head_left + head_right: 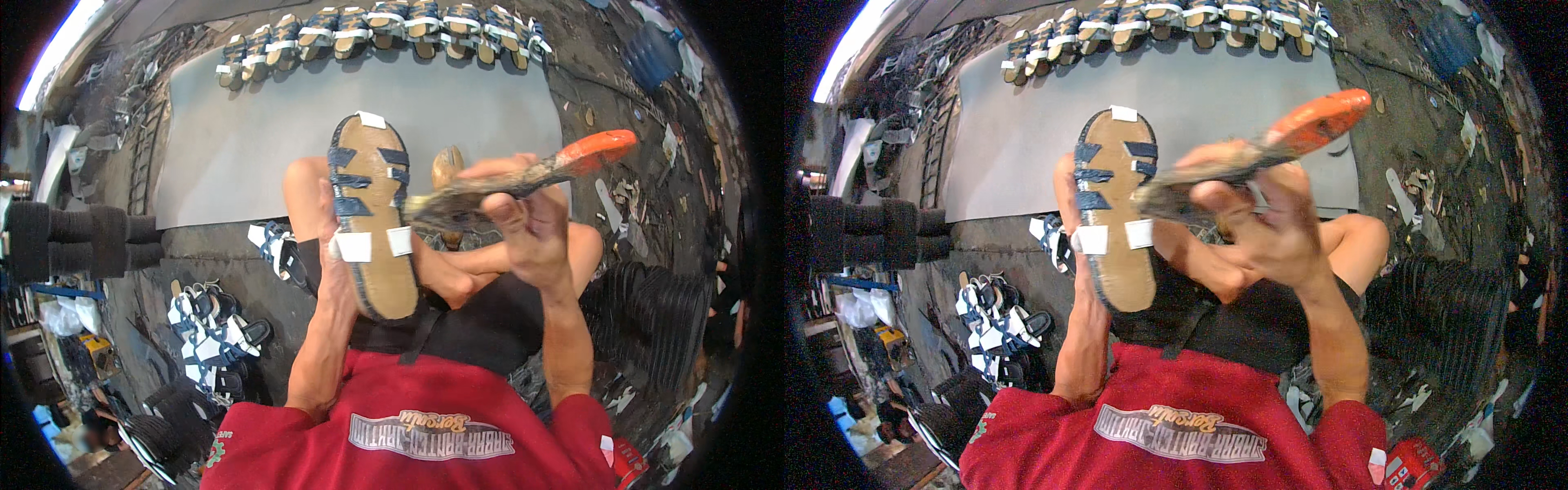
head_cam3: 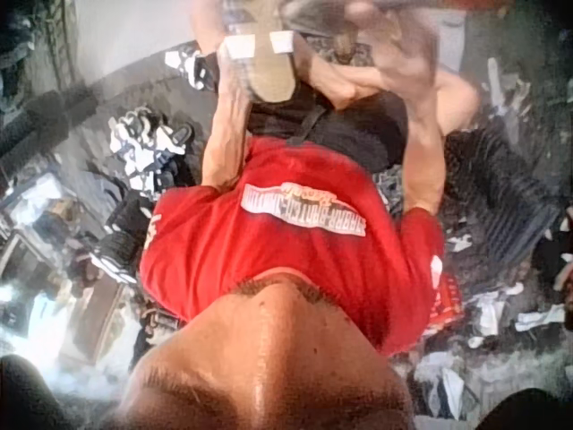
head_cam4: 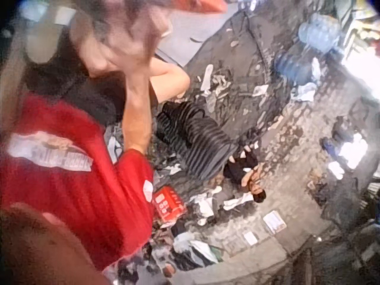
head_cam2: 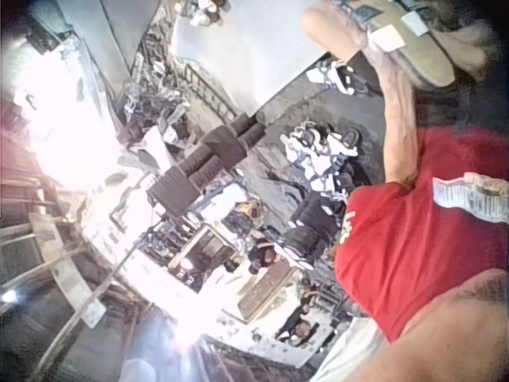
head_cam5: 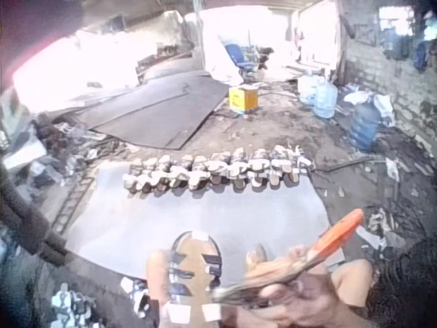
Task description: The person sits on the floor and applies glue to the soles of sandals using a brush. They repeatedly dip the brush into a container of glue and spread it across the sole, then place the finished sandal aside and pick up another to repeat the process.
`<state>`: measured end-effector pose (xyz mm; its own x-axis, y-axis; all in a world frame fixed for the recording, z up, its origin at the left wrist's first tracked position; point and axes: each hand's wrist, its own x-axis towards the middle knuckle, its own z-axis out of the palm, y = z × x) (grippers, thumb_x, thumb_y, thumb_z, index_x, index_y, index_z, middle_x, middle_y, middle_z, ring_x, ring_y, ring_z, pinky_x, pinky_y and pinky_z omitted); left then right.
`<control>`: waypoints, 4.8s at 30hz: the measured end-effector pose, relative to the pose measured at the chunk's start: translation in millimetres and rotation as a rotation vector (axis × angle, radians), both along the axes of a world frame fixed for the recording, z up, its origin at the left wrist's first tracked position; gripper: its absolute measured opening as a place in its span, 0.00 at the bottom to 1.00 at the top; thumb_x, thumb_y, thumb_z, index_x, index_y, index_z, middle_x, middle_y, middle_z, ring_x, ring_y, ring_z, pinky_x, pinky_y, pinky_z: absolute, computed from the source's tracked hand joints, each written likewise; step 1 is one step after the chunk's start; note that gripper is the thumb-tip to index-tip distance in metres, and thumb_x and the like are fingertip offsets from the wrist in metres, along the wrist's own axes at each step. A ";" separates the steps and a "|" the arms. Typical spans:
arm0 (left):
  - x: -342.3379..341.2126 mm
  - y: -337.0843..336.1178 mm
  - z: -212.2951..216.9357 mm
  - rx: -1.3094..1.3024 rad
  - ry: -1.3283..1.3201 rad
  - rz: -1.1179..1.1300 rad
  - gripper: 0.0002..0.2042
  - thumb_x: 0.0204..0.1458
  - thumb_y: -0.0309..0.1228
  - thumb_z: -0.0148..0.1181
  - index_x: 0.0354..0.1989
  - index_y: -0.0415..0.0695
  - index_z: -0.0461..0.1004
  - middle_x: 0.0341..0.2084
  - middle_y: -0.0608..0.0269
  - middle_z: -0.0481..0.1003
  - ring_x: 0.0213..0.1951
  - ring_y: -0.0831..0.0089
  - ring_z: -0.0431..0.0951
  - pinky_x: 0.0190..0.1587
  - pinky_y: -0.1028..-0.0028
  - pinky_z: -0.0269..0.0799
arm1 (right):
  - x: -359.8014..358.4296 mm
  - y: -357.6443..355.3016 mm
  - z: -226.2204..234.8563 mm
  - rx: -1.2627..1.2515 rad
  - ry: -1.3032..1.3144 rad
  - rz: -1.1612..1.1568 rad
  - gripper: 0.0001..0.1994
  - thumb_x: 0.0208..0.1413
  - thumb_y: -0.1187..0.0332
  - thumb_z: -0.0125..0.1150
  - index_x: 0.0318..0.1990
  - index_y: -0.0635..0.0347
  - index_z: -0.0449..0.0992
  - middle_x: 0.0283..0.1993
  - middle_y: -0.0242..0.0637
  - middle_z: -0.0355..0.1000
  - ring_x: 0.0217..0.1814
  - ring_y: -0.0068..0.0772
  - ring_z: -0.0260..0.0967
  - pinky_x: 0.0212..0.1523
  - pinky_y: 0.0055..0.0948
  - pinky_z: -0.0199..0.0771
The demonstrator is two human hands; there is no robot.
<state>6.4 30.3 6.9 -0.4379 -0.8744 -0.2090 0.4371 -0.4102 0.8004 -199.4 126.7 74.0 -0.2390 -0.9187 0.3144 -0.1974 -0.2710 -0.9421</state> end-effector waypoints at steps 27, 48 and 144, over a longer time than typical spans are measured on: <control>8.9 -33.6 -27.4 0.259 0.329 0.271 0.32 0.63 0.59 0.57 0.64 0.45 0.71 0.56 0.56 0.78 0.55 0.60 0.79 0.60 0.58 0.78 | -162.9 48.5 -185.2 0.111 -1.171 -0.809 0.17 0.64 0.48 0.66 0.42 0.52 0.75 0.33 0.29 0.71 0.35 0.24 0.66 0.38 0.27 0.67; -64.9 -33.8 -39.1 0.262 0.286 0.222 0.30 0.61 0.58 0.61 0.64 0.49 0.71 0.56 0.60 0.77 0.57 0.60 0.77 0.64 0.53 0.72 | -76.6 62.6 -171.9 0.489 -0.084 -0.782 0.14 0.64 0.62 0.66 0.41 0.61 0.70 0.26 0.35 0.71 0.29 0.26 0.72 0.33 0.34 0.73; -549.8 -120.9 -313.0 0.057 -0.479 -0.622 0.40 0.68 0.64 0.32 0.68 0.40 0.70 0.64 0.43 0.71 0.66 0.52 0.69 0.69 0.57 0.60 | -121.4 143.2 -183.4 0.058 -0.956 -0.829 0.32 0.55 0.44 0.67 0.53 0.68 0.76 0.49 0.43 0.78 0.53 0.42 0.77 0.55 0.44 0.78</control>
